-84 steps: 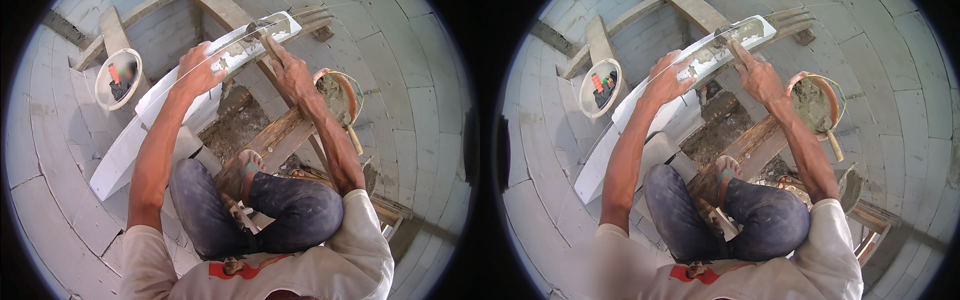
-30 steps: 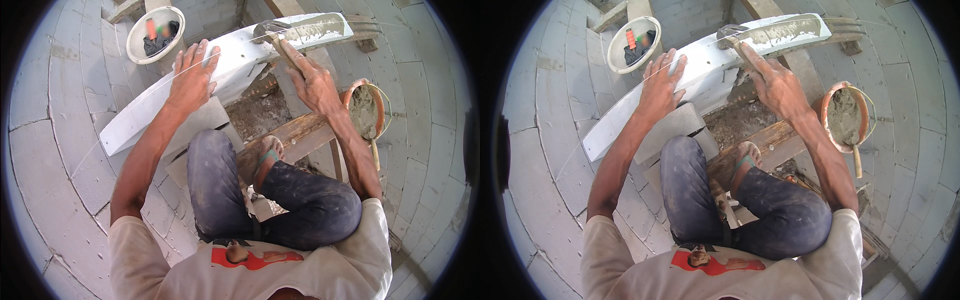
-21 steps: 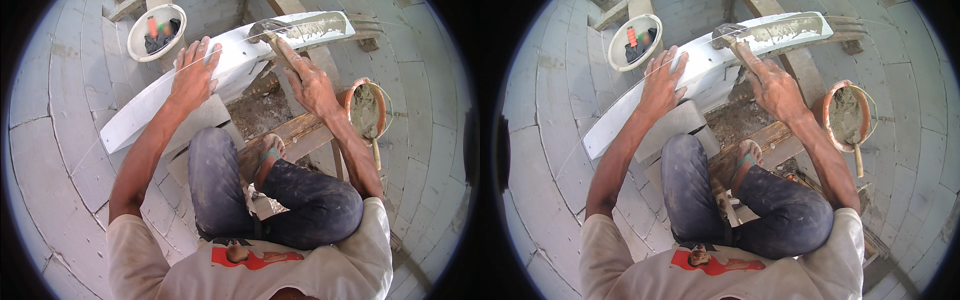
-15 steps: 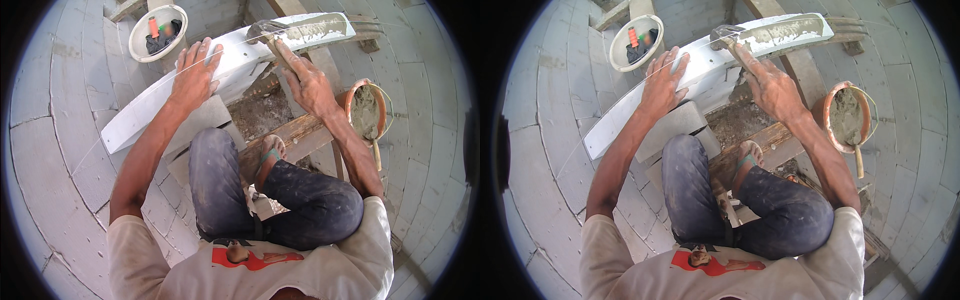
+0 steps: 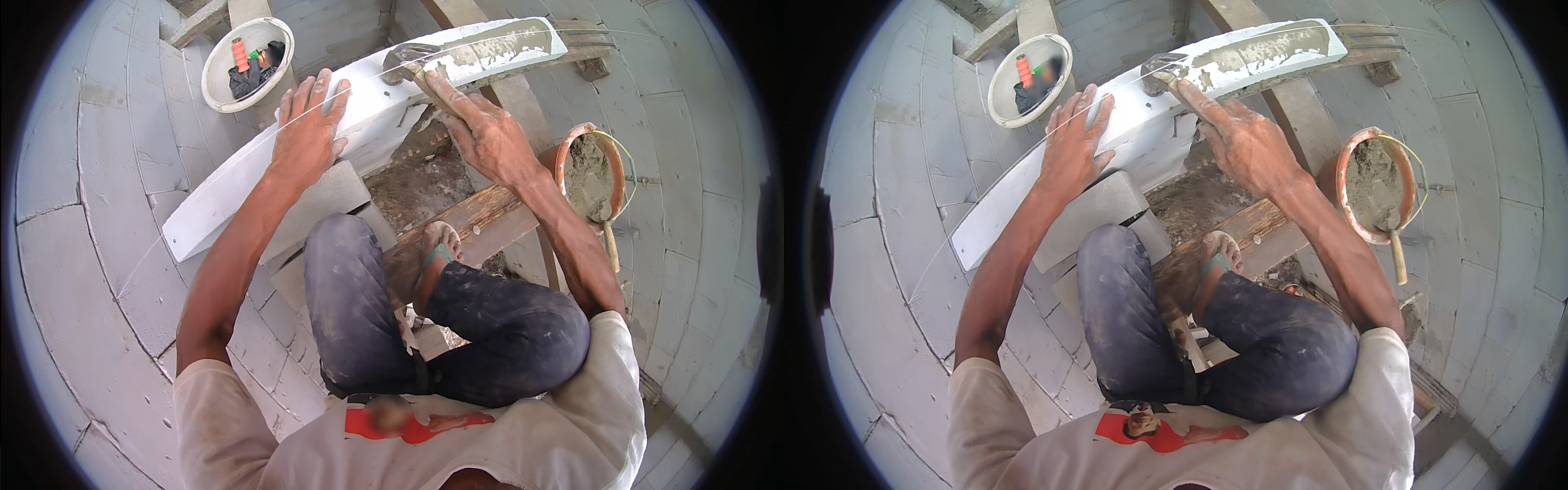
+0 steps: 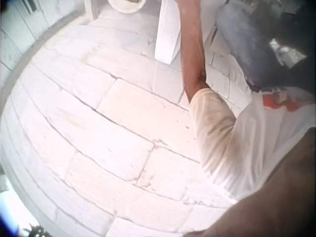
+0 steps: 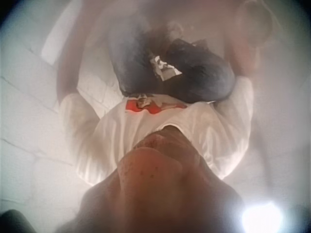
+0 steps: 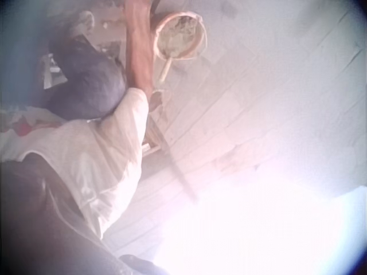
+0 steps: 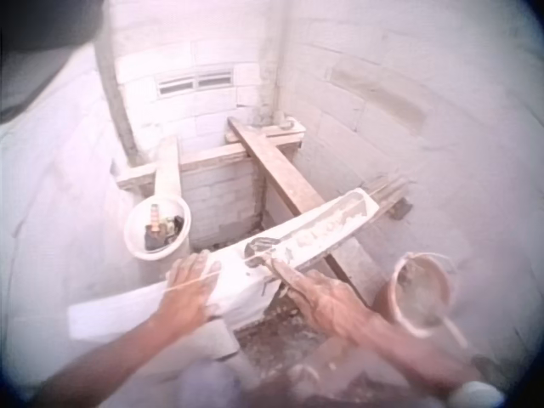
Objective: The person constructs a masonry wall by applying mortar to light blocks, positioning them on a course, and verifying the placement with a measuring tape and hammer.
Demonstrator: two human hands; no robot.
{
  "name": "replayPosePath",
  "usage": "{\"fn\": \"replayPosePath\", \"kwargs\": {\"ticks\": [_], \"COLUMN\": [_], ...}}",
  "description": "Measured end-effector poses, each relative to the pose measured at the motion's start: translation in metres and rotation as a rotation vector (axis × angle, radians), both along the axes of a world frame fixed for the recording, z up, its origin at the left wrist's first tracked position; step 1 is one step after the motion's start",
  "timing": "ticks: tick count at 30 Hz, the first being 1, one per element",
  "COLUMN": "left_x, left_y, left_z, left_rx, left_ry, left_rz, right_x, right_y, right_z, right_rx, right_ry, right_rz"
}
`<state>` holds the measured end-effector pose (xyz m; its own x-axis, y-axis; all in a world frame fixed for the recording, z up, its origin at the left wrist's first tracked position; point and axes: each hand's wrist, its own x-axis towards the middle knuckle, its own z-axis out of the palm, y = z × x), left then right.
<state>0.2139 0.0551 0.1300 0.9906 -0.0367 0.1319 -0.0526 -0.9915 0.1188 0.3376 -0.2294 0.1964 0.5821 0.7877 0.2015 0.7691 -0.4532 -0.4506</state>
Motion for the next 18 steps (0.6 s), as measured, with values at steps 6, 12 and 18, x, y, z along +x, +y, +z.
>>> {"fn": "replayPosePath", "kwargs": {"ticks": [6, 12, 18], "left_x": [0.006, 0.008, 0.005], "left_y": [-0.002, -0.004, -0.002], "left_z": [0.005, 0.006, 0.006], "left_rx": [0.022, -0.001, 0.002], "left_ry": [0.036, 0.014, -0.012], "left_rz": [0.028, 0.000, -0.016], "right_x": [0.009, 0.012, 0.016], "right_y": [-0.006, -0.011, -0.016], "right_z": [-0.007, -0.010, -0.002], "right_rx": [-0.009, -0.155, -0.091], "right_ry": [-0.073, -0.029, -0.004], "right_rz": [-0.051, -0.138, -0.168]}}
